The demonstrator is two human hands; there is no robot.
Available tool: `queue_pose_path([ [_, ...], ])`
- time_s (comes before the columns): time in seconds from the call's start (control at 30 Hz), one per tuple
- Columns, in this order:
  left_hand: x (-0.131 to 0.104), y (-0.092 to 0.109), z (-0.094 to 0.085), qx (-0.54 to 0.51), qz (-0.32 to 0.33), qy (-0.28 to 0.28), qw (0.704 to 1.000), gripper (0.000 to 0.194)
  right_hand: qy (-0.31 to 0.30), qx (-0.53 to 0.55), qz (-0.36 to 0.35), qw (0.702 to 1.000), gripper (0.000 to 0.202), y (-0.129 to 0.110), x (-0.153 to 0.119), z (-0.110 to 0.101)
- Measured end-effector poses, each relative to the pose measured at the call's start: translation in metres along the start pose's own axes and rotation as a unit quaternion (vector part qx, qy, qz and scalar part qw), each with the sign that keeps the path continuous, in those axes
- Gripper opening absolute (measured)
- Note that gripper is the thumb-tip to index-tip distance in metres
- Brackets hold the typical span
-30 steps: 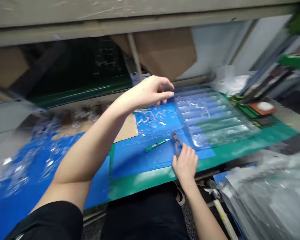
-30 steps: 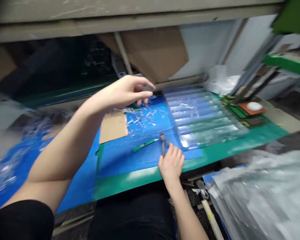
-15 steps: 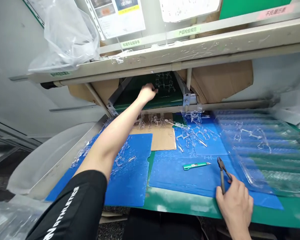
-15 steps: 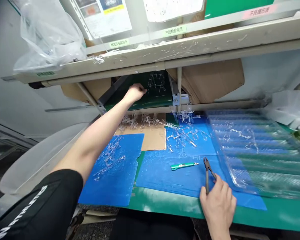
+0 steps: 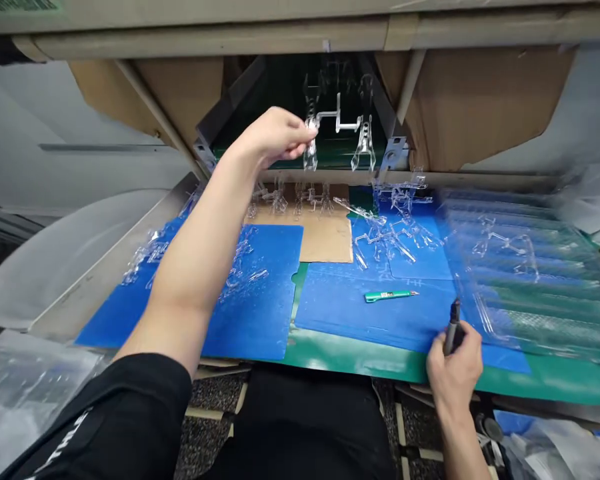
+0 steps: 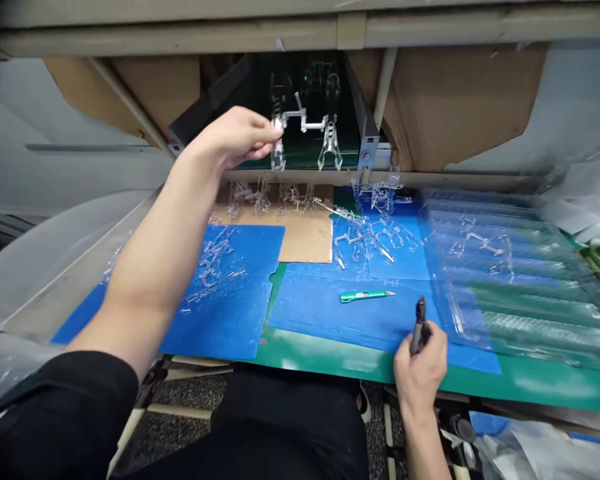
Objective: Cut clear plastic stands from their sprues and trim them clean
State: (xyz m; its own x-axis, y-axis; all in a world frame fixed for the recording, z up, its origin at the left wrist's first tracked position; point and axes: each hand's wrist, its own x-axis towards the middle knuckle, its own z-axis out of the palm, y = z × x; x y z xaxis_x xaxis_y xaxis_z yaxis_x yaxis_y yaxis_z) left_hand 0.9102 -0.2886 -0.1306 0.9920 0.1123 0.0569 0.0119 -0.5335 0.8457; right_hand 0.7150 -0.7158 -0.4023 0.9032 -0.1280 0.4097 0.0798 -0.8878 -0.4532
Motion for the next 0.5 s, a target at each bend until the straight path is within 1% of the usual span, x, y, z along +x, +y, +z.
queue_pose_path([
  [0.07, -0.075, -0.028, -0.004, -0.003, 0.032, 0.010, 0.999, 0.038, -0.045, 0.024, -0.049, 0.997, 0.037, -0.029, 0.003, 0.005],
  [0.1, -0.113, -0.044, -0.001, -0.007, 0.036, 0.010, 0.999, 0.040, -0.073, 0.031, -0.075, 0.994, 0.035, -0.046, 0.006, 0.010],
  [0.13, -0.150, -0.062, 0.005, -0.012, 0.029, 0.007, 0.999, 0.041, -0.096, 0.031, -0.095, 0.990, 0.034, -0.063, 0.009, 0.016],
  [0.17, -0.185, -0.079, 0.015, -0.027, 0.006, -0.004, 1.000, 0.042, -0.114, 0.026, -0.106, 0.987, 0.033, -0.079, 0.013, 0.023],
  [0.23, -0.242, -0.113, 0.041, -0.088, -0.046, -0.022, 0.995, 0.046, -0.142, 0.005, -0.117, 0.983, 0.032, -0.100, 0.018, 0.035],
  [0.3, -0.281, -0.141, 0.070, -0.157, -0.090, -0.027, 0.983, 0.049, -0.165, -0.015, -0.124, 0.978, 0.029, -0.104, 0.022, 0.042],
  [0.37, -0.306, -0.164, 0.093, -0.200, -0.114, -0.035, 0.972, 0.050, -0.178, -0.025, -0.131, 0.975, 0.026, -0.092, 0.028, 0.042],
  [0.43, -0.322, -0.180, 0.108, -0.216, -0.125, -0.041, 0.968, 0.050, -0.175, -0.025, -0.132, 0.975, 0.028, -0.073, 0.037, 0.037],
  [0.5, -0.332, -0.191, 0.114, -0.216, -0.128, -0.046, 0.967, 0.048, -0.159, -0.019, -0.118, 0.980, 0.033, -0.057, 0.046, 0.030],
])
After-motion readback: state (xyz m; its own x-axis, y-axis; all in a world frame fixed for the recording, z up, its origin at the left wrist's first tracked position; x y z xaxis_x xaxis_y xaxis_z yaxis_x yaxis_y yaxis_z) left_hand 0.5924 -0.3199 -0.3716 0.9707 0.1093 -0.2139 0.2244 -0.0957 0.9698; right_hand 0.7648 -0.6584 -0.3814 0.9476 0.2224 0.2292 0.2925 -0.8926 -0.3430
